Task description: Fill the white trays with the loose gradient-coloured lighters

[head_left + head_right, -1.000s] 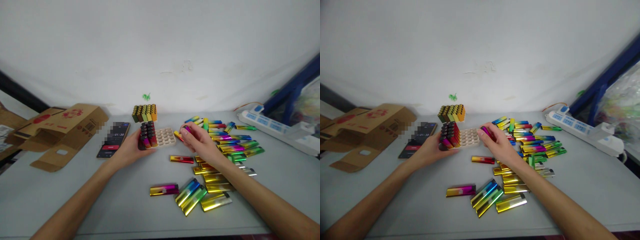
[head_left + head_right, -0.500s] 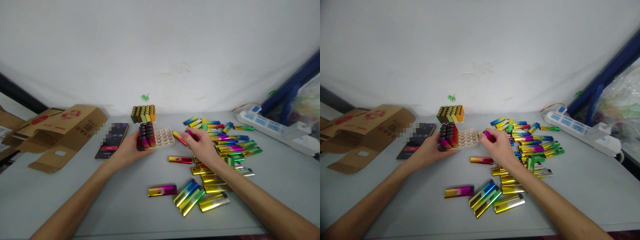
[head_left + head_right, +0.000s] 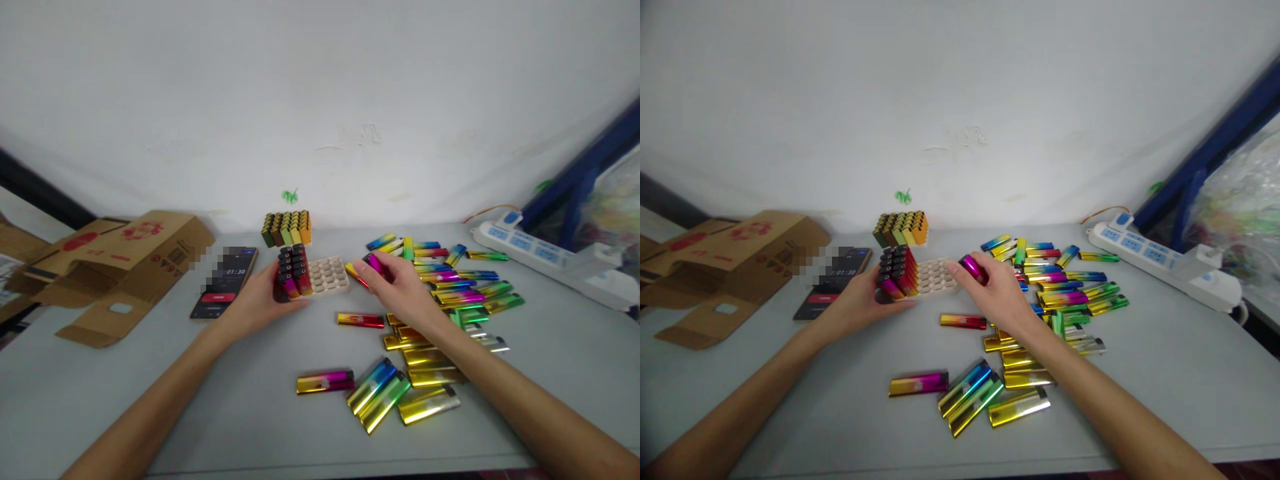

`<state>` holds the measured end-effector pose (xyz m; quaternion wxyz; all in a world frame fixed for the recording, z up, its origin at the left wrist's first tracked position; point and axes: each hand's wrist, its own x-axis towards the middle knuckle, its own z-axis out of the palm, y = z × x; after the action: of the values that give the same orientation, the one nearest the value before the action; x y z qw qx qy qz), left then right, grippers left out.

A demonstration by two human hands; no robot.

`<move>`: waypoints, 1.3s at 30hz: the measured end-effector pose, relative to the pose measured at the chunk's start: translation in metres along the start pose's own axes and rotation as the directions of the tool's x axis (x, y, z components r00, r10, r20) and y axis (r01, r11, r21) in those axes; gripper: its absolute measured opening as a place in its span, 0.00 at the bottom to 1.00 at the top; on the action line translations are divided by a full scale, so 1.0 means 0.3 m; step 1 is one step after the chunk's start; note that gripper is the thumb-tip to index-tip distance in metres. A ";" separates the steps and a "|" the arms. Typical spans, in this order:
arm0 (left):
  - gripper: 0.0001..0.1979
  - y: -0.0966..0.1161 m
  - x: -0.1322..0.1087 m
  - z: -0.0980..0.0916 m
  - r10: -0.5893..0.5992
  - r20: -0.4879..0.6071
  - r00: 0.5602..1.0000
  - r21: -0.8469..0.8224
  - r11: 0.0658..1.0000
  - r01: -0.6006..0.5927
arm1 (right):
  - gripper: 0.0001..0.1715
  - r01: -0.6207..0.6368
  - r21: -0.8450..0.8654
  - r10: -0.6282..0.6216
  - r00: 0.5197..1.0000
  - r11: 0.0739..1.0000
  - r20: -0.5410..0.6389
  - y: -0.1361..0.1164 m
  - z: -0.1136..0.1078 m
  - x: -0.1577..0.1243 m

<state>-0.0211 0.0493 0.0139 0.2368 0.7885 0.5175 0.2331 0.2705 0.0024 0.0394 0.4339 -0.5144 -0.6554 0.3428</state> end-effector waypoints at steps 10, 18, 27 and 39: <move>0.39 0.000 0.002 -0.005 -0.052 0.010 0.999 -0.045 0.998 0.052 | 0.13 0.238 0.010 -0.235 0.949 0.971 0.210 -0.028 -0.014 0.101; 0.42 -0.003 0.002 -0.005 -0.071 0.018 0.997 -0.008 0.997 0.071 | 0.11 0.296 -0.123 -0.246 0.918 0.947 0.312 -0.031 0.068 0.249; 0.39 0.008 -0.003 -0.012 -0.055 0.013 0.998 0.051 0.997 0.054 | 0.11 0.449 -0.243 -0.278 0.811 0.860 0.515 -0.023 0.074 0.317; 0.39 0.011 0.000 -0.011 -0.036 0.025 0.999 0.025 0.999 0.035 | 0.20 0.410 -0.272 -0.281 0.868 0.870 0.410 0.001 -0.021 0.257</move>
<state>-0.0207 0.0485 0.0186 0.2377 0.7849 0.5313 0.2124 0.2692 0.0774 0.0581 0.2637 -0.3842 -0.8561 0.2235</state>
